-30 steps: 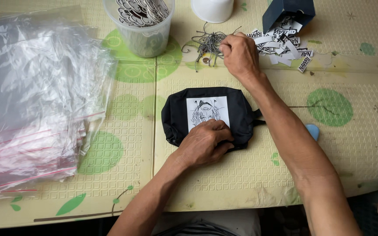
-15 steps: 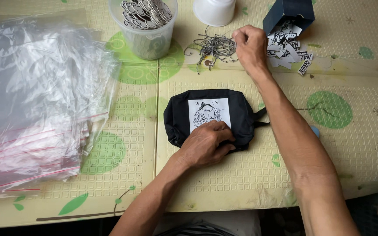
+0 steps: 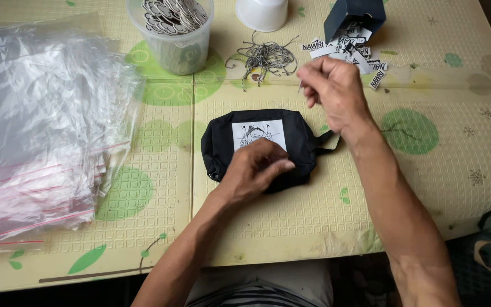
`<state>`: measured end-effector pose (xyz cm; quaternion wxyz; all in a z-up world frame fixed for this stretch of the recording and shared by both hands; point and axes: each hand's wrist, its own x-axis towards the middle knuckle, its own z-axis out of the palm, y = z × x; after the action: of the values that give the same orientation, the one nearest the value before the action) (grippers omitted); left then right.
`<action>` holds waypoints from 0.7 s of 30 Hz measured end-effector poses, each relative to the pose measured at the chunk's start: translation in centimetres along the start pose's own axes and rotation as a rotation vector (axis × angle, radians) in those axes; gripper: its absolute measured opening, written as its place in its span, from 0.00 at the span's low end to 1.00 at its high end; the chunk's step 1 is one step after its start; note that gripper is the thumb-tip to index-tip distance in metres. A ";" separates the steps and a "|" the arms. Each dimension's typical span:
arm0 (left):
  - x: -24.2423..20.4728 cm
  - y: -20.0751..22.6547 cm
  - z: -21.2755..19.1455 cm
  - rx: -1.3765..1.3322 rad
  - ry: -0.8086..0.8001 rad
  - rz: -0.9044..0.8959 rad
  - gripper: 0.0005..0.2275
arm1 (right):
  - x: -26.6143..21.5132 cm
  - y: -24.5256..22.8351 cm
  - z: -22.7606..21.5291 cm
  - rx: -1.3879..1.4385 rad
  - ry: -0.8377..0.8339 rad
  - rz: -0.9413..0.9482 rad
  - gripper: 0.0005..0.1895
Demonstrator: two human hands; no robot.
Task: The person cleans a black shoulder bag using a light blue plastic spoon. They wipe the exterior surface and the attached strap, then flip the bag to clean the other side. Finally, they attach a metal chain to the bag's strap.
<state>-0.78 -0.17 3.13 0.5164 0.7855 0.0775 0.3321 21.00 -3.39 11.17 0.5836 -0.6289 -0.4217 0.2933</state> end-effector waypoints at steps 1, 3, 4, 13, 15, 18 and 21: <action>0.0 -0.5 0.1 0.000 -0.002 0.002 0.12 | -1.7 0.3 0.7 0.000 0.003 -0.001 0.03; 0.1 -1.6 0.2 -0.208 0.308 -0.092 0.05 | -5.0 1.0 2.1 0.129 0.071 0.038 0.08; 0.0 -2.1 0.5 -0.209 0.303 -0.091 0.05 | -6.2 1.6 2.1 0.129 0.076 0.038 0.08; -0.2 -1.3 0.5 -0.085 0.179 -0.020 0.08 | -11.0 5.8 1.1 0.106 -0.059 -0.013 0.06; -0.1 -1.8 0.5 -0.106 0.164 -0.066 0.05 | -10.9 5.1 1.2 0.115 -0.114 -0.018 0.06; -0.1 -2.1 0.8 -0.154 0.129 -0.098 0.05 | -10.9 4.9 1.4 0.130 -0.134 -0.018 0.05; -0.3 -3.4 0.6 -0.261 0.087 -0.158 0.08 | -11.2 4.7 1.2 0.174 -0.145 -0.019 0.09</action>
<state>0.11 0.74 -0.13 0.6346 0.6881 0.1176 0.3315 15.59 -12.38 4.95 0.6066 -0.5492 -0.4417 0.3679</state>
